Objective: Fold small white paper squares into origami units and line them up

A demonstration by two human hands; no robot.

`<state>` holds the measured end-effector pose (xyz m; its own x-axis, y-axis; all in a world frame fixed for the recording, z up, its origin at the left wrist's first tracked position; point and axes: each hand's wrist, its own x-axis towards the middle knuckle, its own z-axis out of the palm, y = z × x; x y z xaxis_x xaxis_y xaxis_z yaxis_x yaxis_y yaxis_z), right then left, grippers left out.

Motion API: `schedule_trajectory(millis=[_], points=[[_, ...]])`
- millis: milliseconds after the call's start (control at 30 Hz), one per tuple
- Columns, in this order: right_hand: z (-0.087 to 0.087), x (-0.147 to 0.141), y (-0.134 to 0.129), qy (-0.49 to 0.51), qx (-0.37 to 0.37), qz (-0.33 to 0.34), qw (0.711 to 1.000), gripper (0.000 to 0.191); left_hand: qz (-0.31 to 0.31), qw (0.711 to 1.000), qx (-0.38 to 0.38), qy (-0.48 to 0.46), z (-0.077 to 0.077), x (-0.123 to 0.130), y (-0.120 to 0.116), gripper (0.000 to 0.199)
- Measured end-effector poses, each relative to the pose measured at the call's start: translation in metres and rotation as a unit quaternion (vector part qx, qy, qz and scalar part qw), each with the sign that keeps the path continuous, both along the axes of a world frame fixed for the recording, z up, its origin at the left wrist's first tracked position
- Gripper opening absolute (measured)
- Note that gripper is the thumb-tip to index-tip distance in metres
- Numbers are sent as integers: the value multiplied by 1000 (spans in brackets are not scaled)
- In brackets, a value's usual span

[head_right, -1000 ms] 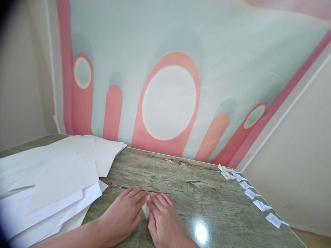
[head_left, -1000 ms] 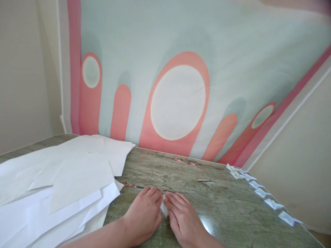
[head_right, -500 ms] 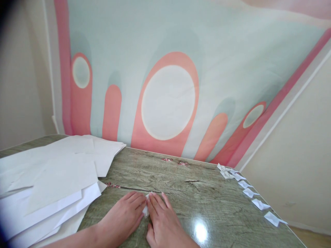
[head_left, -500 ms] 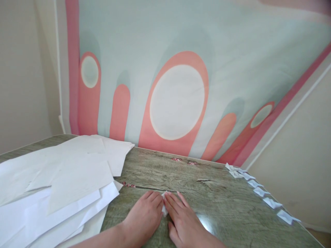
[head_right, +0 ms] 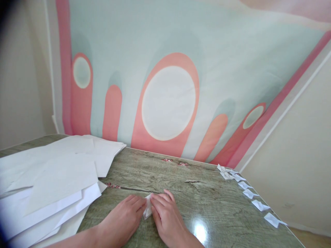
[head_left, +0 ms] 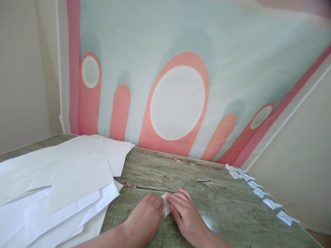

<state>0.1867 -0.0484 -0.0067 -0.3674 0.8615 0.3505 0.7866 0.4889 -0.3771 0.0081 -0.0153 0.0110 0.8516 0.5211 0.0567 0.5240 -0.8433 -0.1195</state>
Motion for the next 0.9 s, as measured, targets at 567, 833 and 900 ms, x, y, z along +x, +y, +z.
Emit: schedule_trajectory(millis=[567, 833, 900], points=[[5, 17, 5, -84, -101, 18, 991, 39, -2, 996, -80, -35, 0, -5, 5, 47], [29, 33, 5, -92, -193, 88, 973, 49, 6, 997, -76, -16, 4, -4, 5, 45], [33, 35, 3, -105, -206, 88, 969, 52, 12, 997, -77, -14, 4, -3, 4, 44]])
